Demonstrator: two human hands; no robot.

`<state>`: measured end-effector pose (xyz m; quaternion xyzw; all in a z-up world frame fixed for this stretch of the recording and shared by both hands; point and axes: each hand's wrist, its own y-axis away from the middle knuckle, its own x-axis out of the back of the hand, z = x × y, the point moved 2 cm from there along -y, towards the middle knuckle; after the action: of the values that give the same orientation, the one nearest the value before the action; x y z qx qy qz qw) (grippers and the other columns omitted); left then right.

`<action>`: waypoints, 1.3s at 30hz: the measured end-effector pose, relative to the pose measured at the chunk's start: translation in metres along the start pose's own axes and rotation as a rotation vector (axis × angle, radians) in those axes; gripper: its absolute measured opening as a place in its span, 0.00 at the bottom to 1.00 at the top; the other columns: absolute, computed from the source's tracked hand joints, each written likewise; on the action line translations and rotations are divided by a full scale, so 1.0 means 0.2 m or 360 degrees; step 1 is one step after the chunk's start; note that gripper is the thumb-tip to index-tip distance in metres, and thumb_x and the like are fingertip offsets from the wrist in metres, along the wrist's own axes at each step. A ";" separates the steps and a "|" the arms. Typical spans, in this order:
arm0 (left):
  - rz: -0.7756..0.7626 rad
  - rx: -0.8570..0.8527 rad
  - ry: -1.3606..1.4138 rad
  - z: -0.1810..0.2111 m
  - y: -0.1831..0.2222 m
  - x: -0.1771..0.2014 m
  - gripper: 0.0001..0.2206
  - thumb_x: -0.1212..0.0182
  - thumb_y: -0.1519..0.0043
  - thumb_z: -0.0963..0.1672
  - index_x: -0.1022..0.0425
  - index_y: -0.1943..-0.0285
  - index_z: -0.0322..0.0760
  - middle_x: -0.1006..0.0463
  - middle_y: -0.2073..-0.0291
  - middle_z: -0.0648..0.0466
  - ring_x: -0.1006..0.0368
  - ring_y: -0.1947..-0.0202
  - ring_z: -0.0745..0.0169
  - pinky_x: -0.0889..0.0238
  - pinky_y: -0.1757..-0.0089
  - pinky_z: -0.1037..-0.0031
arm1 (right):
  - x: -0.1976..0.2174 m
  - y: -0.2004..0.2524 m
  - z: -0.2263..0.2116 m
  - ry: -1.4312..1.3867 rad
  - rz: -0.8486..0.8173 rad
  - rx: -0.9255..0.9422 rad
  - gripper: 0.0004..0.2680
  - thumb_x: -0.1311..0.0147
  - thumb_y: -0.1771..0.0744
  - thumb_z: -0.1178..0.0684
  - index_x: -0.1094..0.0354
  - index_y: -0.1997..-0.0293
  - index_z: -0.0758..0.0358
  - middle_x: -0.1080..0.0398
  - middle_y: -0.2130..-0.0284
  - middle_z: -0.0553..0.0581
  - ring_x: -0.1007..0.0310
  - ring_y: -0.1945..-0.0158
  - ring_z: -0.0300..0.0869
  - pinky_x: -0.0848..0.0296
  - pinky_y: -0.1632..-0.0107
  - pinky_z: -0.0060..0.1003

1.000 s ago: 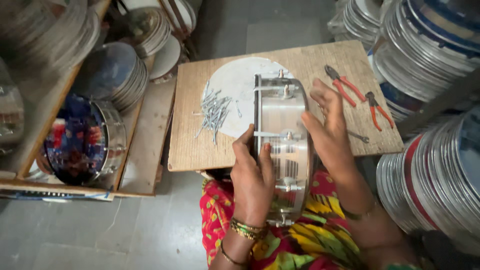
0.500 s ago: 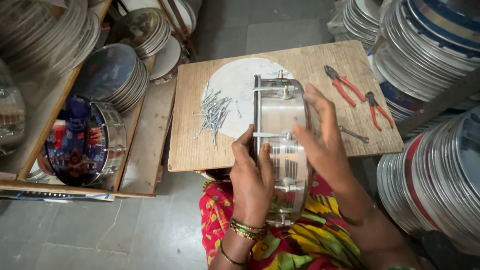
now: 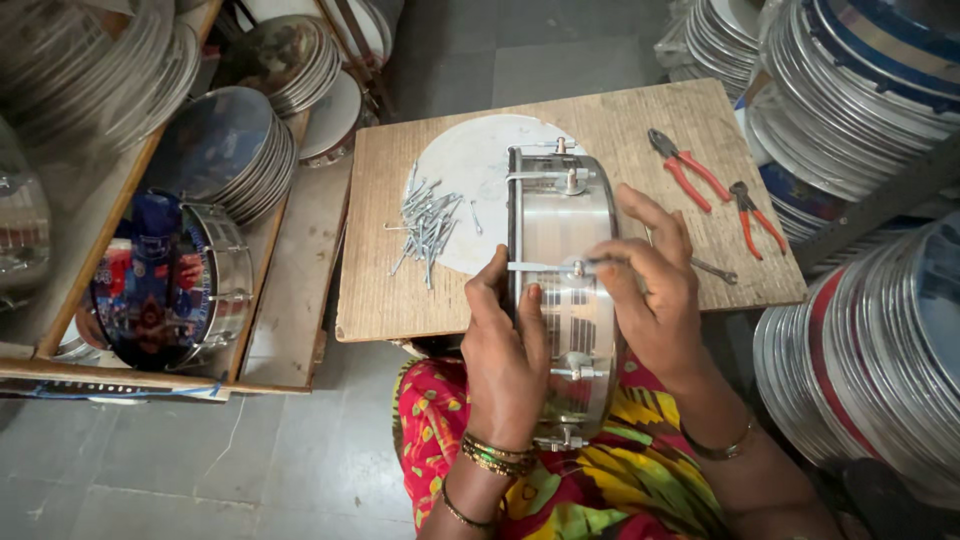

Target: The person assembles a drum by placing a metal rim onto a shell and then inserting and tightening several bolts using a wrench and a pair of pliers.

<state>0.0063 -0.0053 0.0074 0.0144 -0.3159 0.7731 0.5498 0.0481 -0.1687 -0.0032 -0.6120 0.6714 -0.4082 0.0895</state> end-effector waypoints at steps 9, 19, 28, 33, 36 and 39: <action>-0.0008 0.0047 0.0028 -0.01 0.00 0.00 0.20 0.46 0.32 0.39 0.42 0.32 0.24 0.25 0.44 0.28 0.24 0.46 0.31 0.28 0.53 0.59 | -0.02 0.00 0.02 0.0021 -0.0021 0.0045 0.04 0.44 0.33 0.59 0.30 0.56 0.66 0.40 0.32 0.68 0.40 0.28 0.56 0.44 0.28 0.54; -0.0016 0.0011 0.0065 -0.01 0.00 -0.01 0.20 0.46 0.32 0.38 0.43 0.32 0.23 0.26 0.44 0.27 0.25 0.44 0.30 0.29 0.50 0.59 | -0.02 0.01 0.05 0.0056 -0.0019 0.0004 0.03 0.44 0.31 0.57 0.30 0.55 0.64 0.36 0.32 0.66 0.36 0.29 0.55 0.41 0.27 0.49; -0.0032 0.0028 0.0070 0.00 0.01 0.00 0.21 0.46 0.32 0.38 0.43 0.31 0.23 0.26 0.44 0.27 0.24 0.46 0.31 0.28 0.52 0.59 | -0.02 0.03 0.04 0.0159 -0.0042 0.0013 0.04 0.42 0.32 0.56 0.28 0.56 0.64 0.33 0.34 0.63 0.33 0.32 0.53 0.50 0.22 0.55; -0.0010 0.0025 0.0031 -0.01 0.00 0.00 0.21 0.45 0.32 0.38 0.42 0.32 0.23 0.26 0.44 0.27 0.24 0.46 0.30 0.28 0.52 0.59 | -0.01 0.03 0.00 -0.0058 -0.0027 0.0033 0.08 0.42 0.34 0.56 0.31 0.53 0.66 0.36 0.35 0.65 0.36 0.32 0.56 0.51 0.25 0.57; -0.0006 0.0023 0.0033 -0.02 0.02 0.00 0.21 0.45 0.32 0.38 0.42 0.31 0.23 0.26 0.44 0.27 0.24 0.45 0.30 0.28 0.51 0.59 | -0.01 0.04 0.01 0.0042 -0.0053 0.0012 0.07 0.41 0.34 0.57 0.30 0.54 0.65 0.34 0.36 0.64 0.33 0.33 0.54 0.55 0.22 0.58; -0.0008 0.0027 0.0041 -0.02 0.02 0.00 0.21 0.45 0.32 0.38 0.42 0.31 0.23 0.26 0.44 0.28 0.24 0.45 0.31 0.28 0.51 0.59 | -0.01 0.03 0.01 0.0112 -0.0046 -0.0012 0.05 0.42 0.34 0.59 0.29 0.56 0.63 0.32 0.36 0.63 0.32 0.33 0.53 0.54 0.21 0.58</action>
<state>0.0051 -0.0035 0.0022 0.0099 -0.3021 0.7744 0.5558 0.0455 -0.1681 -0.0103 -0.6073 0.6668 -0.4281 0.0576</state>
